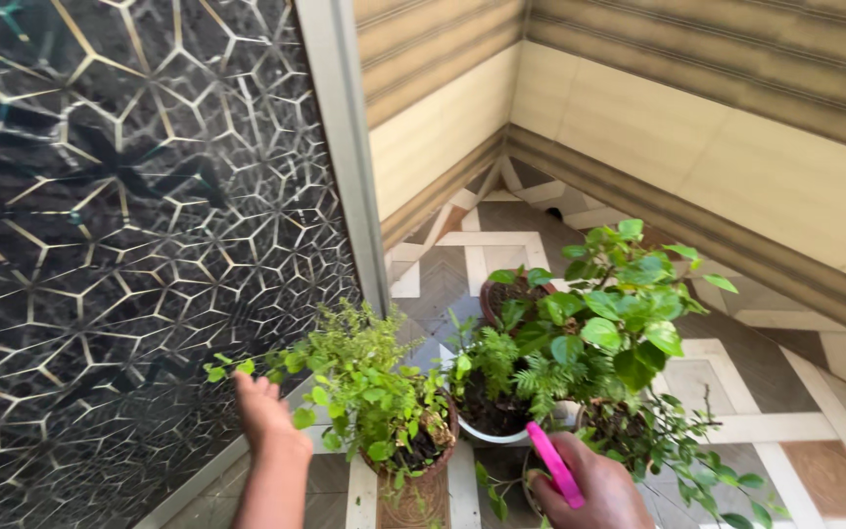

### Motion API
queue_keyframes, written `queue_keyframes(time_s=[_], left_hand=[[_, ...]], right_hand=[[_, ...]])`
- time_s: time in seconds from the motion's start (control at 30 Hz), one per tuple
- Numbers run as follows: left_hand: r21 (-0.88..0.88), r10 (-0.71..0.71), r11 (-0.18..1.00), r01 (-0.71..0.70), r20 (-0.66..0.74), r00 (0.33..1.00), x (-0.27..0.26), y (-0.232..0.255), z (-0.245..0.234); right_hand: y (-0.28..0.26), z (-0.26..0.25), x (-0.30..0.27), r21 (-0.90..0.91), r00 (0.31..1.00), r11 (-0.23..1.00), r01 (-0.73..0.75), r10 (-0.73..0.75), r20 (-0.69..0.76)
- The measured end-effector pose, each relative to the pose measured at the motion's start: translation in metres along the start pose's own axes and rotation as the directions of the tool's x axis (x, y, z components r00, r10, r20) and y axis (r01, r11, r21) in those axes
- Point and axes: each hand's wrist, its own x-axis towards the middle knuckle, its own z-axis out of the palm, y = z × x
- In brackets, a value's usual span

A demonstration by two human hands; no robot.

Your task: The person uses a spray bottle to water several potted plants on a balcony.

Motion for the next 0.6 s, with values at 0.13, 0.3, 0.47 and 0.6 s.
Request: queue_keyframes(time_s=[0.13,0.3,0.47,0.6], left_hand=[[0.06,-0.151,0.988,0.143,0.171,0.974,-0.032,0.004,0.017],[0.226,-0.137,0.973,0.048,0.396,0.908,-0.064,0.005,0.041],[0.16,0.084,0.963,-0.218,0.592,0.802,-0.066,-0.011,0.045],[0.13,0.07,0.976,-0.174,0.572,0.818,-0.061,-0.02,0.046]], right_hand=[[0.001,0.002,0.003,-0.004,0.998,0.999,-0.05,0.051,0.026],[-0.006,0.0,0.003,-0.082,0.987,0.987,-0.137,0.143,0.077],[-0.005,-0.001,0.003,-0.055,0.994,0.995,-0.088,0.091,0.067],[-0.001,0.002,0.003,-0.078,0.991,0.991,-0.105,0.111,0.069]])
